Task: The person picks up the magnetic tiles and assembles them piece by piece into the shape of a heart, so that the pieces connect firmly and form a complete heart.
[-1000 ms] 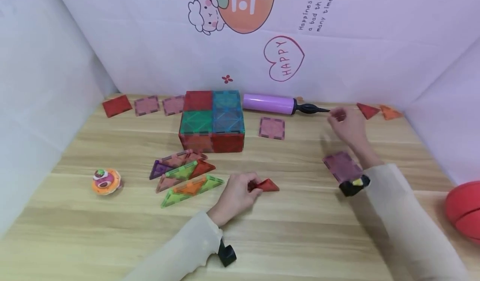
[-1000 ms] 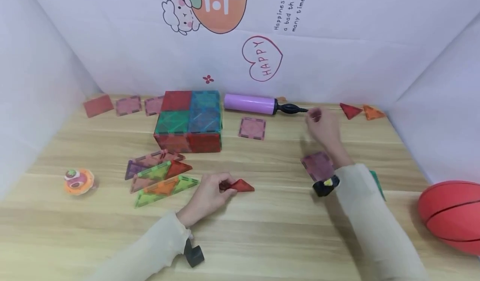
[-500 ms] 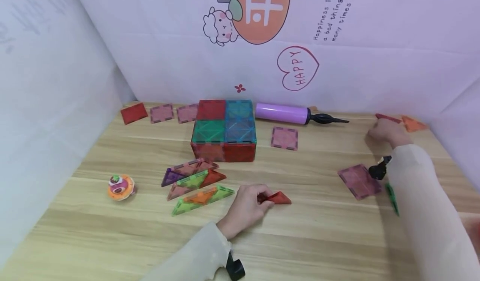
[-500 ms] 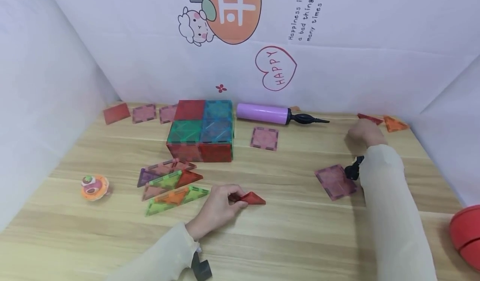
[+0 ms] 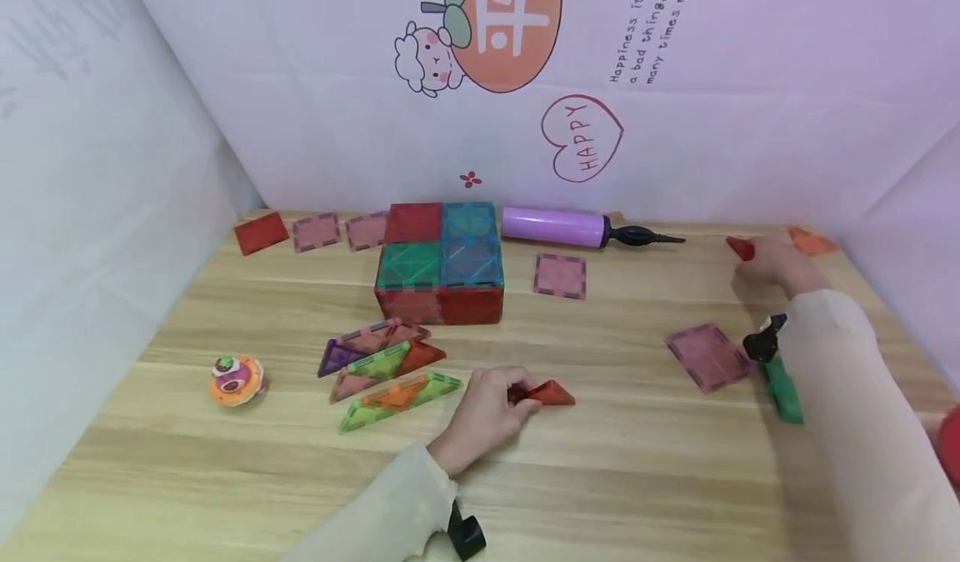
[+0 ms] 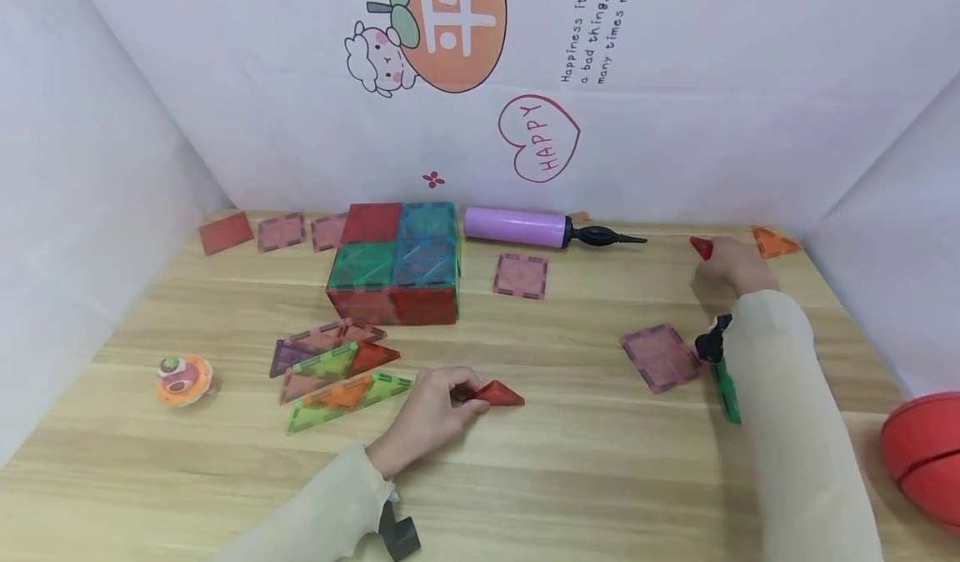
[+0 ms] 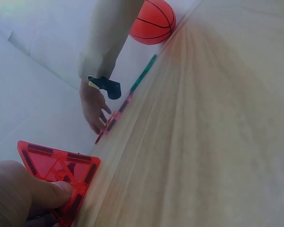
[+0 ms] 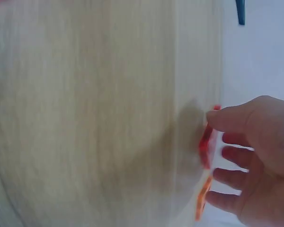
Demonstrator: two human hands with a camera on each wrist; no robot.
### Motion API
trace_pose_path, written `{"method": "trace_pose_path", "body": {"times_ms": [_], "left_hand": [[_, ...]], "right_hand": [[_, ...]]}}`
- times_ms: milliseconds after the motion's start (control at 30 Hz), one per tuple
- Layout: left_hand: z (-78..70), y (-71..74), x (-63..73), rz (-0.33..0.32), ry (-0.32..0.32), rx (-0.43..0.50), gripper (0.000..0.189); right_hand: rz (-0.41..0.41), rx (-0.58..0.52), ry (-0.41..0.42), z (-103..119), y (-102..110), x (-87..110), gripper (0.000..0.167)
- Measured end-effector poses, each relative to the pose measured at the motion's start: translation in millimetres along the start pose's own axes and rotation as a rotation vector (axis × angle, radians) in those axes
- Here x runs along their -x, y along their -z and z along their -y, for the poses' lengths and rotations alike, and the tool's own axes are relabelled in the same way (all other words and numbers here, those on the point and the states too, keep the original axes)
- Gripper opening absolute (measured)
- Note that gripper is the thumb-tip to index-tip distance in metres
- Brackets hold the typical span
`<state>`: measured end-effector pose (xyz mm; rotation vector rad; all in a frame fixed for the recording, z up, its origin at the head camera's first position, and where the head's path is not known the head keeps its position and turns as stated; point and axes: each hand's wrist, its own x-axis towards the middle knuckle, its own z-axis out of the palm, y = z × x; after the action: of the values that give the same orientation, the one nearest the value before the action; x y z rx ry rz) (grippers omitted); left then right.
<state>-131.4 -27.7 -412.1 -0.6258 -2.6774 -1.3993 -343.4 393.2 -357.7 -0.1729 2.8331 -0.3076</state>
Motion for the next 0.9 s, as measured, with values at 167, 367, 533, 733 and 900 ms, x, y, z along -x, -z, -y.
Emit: {"method": "trace_pose_path", "body": {"times_ms": [167, 367, 533, 733, 900], "left_hand": [[-2.5, -0.8, 1.8, 0.001, -0.006, 0.001, 0.005], [-2.6, -0.9, 1.8, -0.002, -0.004, -0.014, 0.005], [-1.2, -1.6, 2.9, 0.007, 0.009, -0.027, 0.004], [-2.7, -0.2, 1.6, 0.018, 0.036, -0.033, 0.004], [-5.3, 1.1, 0.4, 0.032, 0.048, -0.039, 0.005]], "right_hand": [[-0.024, 0.053, 0.04, -6.3, 0.3, 9.5, 0.059], [0.05, -0.054, 0.019, -4.6, -0.2, 20.9, 0.051], [0.014, -0.11, 0.04, 3.0, -11.7, 26.9, 0.054], [-0.13, -0.124, 0.146, 24.0, -13.4, 34.1, 0.037], [-0.245, -0.158, 0.231, 56.1, -10.3, 54.7, 0.03]]}}
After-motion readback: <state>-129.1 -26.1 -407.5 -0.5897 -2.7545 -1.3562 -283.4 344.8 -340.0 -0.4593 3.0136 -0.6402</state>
